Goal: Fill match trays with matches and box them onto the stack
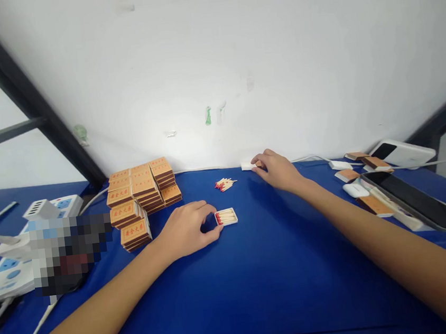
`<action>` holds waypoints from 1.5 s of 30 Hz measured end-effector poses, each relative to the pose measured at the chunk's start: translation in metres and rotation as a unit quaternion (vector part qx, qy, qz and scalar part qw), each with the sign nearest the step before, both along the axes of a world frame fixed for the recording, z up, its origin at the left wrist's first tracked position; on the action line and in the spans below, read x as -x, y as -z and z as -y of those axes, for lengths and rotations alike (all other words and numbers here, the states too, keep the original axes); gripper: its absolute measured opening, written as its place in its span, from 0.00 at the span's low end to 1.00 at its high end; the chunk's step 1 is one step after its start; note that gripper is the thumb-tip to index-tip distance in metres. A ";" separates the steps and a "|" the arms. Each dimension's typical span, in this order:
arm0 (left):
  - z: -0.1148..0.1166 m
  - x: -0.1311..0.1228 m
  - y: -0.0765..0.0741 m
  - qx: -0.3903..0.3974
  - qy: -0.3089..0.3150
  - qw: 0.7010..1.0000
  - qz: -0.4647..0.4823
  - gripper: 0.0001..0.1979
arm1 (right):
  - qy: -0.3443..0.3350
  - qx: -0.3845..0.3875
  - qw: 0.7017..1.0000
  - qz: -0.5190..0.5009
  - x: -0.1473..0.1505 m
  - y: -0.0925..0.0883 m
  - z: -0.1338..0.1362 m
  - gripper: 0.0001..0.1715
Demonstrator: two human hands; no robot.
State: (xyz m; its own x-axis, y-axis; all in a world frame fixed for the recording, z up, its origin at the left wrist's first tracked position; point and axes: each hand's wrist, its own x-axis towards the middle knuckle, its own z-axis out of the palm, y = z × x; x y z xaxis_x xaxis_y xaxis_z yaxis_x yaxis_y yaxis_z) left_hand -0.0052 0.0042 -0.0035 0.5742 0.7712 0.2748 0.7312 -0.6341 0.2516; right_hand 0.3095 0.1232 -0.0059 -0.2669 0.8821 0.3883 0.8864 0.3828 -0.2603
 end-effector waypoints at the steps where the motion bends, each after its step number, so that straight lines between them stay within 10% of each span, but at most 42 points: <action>1: 0.000 0.000 0.000 0.002 -0.002 1.000 0.001 0.11 | 0.015 0.001 1.000 0.019 -0.008 -0.001 -0.008 0.12; 20: -0.003 0.002 0.002 0.035 -0.002 0.999 0.006 0.16 | -0.047 -0.121 0.943 0.307 -0.036 0.001 -0.027 0.15; 32: -0.004 0.001 0.000 0.042 -0.001 0.999 0.020 0.15 | -0.043 -0.047 0.980 0.189 -0.030 -0.003 -0.014 0.14; 38: -0.007 0.003 0.000 0.034 -0.015 0.999 0.025 0.13 | -0.087 -0.021 0.984 0.152 -0.017 -0.024 0.037 0.08; 45: -0.008 0.003 0.001 0.034 -0.024 0.999 0.029 0.13 | -0.122 0.126 0.985 -0.003 -0.022 -0.035 0.082 0.32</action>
State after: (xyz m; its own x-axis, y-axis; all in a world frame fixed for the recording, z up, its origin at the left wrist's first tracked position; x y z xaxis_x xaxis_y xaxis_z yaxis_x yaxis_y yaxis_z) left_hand -0.0078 0.0121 -0.0049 0.5210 0.8155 0.2522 0.7436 -0.5787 0.3350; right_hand 0.3315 0.0411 0.0296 -0.4806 0.8606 0.1684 0.7741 0.5066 -0.3797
